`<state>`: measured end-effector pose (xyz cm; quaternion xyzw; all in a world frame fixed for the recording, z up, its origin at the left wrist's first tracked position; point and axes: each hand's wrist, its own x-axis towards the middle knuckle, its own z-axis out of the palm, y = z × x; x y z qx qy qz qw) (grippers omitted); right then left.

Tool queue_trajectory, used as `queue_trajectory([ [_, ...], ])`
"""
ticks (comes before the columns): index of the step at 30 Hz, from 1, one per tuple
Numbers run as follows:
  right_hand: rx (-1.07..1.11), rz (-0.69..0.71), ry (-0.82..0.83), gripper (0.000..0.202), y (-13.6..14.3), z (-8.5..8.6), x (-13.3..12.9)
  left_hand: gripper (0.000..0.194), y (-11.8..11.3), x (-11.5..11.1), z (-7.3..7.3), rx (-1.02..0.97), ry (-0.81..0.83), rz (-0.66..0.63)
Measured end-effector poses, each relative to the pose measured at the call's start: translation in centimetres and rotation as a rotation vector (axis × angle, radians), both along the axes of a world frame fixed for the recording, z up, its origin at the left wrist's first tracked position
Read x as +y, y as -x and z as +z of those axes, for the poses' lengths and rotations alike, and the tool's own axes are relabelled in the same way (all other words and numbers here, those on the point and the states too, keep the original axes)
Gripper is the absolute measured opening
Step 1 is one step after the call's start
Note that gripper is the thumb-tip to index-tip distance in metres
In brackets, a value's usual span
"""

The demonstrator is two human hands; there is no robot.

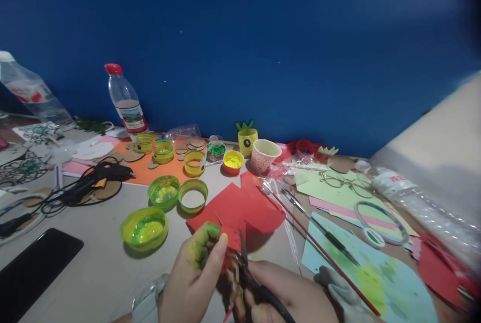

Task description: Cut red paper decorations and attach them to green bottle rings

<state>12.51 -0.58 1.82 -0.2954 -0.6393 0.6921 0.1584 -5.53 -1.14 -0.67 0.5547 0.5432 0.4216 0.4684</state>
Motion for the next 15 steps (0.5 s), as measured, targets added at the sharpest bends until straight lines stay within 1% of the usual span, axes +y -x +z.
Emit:
queue_trajectory([
  [3,0.033,0.043,-0.031,0.046,-0.3,-0.7,0.2,0.029,-0.1,-0.1,0.0,-0.047,0.014,-0.051],
  [5,0.005,0.079,-0.018,0.033,-0.7,-1.2,0.4,0.031,-0.2,0.0,0.2,-0.124,0.031,-0.128],
  [6,0.006,0.114,0.005,0.028,-0.9,-1.5,0.4,0.031,-0.3,0.1,0.4,-0.166,0.039,-0.143],
  [9,0.07,0.177,0.068,0.02,-1.2,-2.1,0.8,0.028,-0.4,0.3,0.8,-0.245,0.088,-0.188],
  [10,0.094,0.172,0.063,0.02,-1.3,-2.2,0.9,0.028,-0.5,0.3,1.0,-0.251,0.107,-0.193],
  [12,0.066,0.206,-0.015,0.019,-1.4,-2.3,1.1,0.028,-0.7,0.3,1.1,-0.269,0.129,-0.161],
  [15,0.042,0.215,-0.117,0.019,-1.8,-2.8,1.1,0.031,-1.1,0.0,1.2,-0.291,0.139,-0.05],
])
